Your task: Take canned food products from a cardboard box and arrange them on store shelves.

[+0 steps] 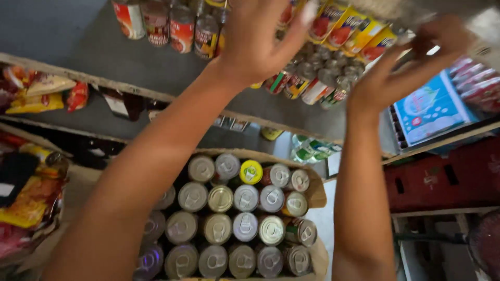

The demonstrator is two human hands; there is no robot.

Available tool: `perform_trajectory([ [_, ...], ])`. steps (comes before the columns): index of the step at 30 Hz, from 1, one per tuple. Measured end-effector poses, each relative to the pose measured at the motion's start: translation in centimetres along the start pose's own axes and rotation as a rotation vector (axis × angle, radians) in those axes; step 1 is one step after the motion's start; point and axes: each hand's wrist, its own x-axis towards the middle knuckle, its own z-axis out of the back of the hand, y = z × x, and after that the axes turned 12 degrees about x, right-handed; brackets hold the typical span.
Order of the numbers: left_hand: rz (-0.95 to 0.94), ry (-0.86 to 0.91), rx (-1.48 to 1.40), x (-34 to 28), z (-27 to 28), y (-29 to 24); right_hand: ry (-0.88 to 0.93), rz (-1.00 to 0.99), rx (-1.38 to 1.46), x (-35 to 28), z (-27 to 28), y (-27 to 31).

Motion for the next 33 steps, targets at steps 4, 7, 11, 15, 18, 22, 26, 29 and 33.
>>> perform_trajectory([
  [4, 0.041, -0.038, 0.116, -7.3, 1.9, 2.3, 0.305, 0.022, -0.319, -5.2, -2.8, 1.8],
  [7, 0.198, 0.057, 0.194, -12.8, 0.8, 4.8, 0.503, -0.08, -0.476, -9.5, -4.9, 1.7],
  [11, 0.306, 0.219, 0.308, -16.6, -0.9, 7.1, 0.582, -0.354, -0.425, -14.3, -6.7, -0.3],
  [15, 0.333, 0.365, 0.405, -17.9, -1.5, 7.2, 0.557, -0.406, -0.425, -16.7, -7.4, -1.3],
  [18, 0.364, 0.503, 0.444, -19.2, -1.9, 6.6, 0.631, -0.476, -0.463, -17.0, -7.2, -0.4],
  [22, 0.303, 0.51, 0.485, -18.7, -1.9, 6.3, 0.655, -0.461, -0.448, -17.3, -7.6, -1.4],
  [26, 0.359, 0.558, 0.47, -18.7, -1.4, 5.8, 0.649, -0.455, -0.451, -17.5, -7.3, -1.0],
  [29, 0.382, 0.543, 0.481, -18.8, -1.8, 6.3, 0.639, -0.492, -0.432, -17.1, -7.5, -0.7],
  [33, 0.353, 0.462, 0.492, -18.5, -2.2, 6.4, 0.615, -0.474, -0.41, -17.0, -7.8, -0.3],
])
